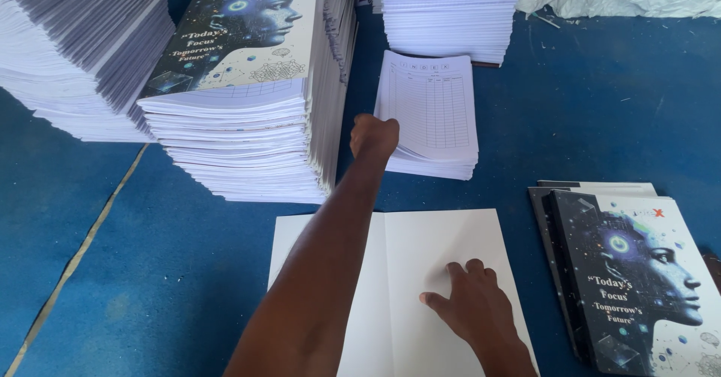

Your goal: The person inserts a printed index sheet into the center of a booklet cover, closes the cover, and places the assembled booklet onto a stack. This process is repeated for multiple booklets.

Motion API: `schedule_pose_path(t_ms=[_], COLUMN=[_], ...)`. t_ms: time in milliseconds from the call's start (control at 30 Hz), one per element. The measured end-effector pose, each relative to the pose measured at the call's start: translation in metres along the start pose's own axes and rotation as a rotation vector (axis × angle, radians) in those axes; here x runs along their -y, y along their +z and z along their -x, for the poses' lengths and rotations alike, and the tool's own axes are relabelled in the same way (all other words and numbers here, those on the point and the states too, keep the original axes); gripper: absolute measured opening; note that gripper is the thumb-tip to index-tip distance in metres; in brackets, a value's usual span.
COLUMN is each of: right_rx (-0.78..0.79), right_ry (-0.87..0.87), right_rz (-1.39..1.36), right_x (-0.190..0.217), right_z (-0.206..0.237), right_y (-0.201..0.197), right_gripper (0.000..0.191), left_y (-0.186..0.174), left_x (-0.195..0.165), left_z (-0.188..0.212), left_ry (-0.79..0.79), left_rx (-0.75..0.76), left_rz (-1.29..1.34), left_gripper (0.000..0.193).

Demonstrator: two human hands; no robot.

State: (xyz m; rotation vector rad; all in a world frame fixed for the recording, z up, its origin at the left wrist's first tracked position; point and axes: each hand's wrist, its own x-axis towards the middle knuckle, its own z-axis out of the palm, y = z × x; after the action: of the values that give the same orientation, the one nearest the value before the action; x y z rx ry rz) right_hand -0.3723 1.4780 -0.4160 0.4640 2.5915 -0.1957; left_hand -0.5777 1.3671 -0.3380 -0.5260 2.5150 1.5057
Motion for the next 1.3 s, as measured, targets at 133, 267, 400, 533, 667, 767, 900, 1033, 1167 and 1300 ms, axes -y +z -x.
schedule_pose_path(t_ms=[133,267,400,533,667,767,900,1033,1167,1300], right_rx=[-0.007,-0.004,-0.008,-0.011,-0.008,-0.007,-0.005,-0.002,-0.025,-0.058], right_ry=[-0.005,-0.001,0.002,-0.004,-0.001,0.003,-0.003,-0.009,-0.035,-0.062], right_rz=[-0.001,-0.007,-0.009,-0.013,-0.013,-0.019,-0.013,-0.029,-0.043,-0.067], right_x=[-0.003,-0.009,-0.01,-0.011,0.003,0.018,0.037,0.069,0.1,0.124], right_z=[-0.005,-0.01,-0.012,-0.014,-0.009,0.004,0.036,0.073,0.113,0.157], right_y=[0.013,0.018,0.022,0.025,0.047,0.071,0.103,0.136,0.17,0.207], right_gripper=[0.077,0.077,0.076,0.076,0.076,0.077,0.077,0.076,0.075,0.074], left_y=[0.01,0.019,0.021,0.024,0.02,0.01,-0.012,-0.05,-0.093,-0.133], left_x=[0.007,0.014,0.022,0.032,0.069,0.105,0.154,0.204,0.258,0.316], left_z=[0.003,0.003,-0.001,0.0,0.002,0.009,0.032,0.055,0.083,0.12], left_ry=[-0.061,-0.054,-0.107,-0.084,-0.154,-0.189,-0.263,-0.261,-0.27,-0.247], left_rx=[0.054,0.118,0.161,0.196,0.176,0.161,0.142,0.186,0.199,0.253], left_rz=[0.264,0.369,0.463,0.576,0.688,0.783,0.849,0.99,0.991,1.083], left_gripper=[0.055,0.043,0.04,0.039,0.04,0.042,0.044,0.043,0.043,0.038])
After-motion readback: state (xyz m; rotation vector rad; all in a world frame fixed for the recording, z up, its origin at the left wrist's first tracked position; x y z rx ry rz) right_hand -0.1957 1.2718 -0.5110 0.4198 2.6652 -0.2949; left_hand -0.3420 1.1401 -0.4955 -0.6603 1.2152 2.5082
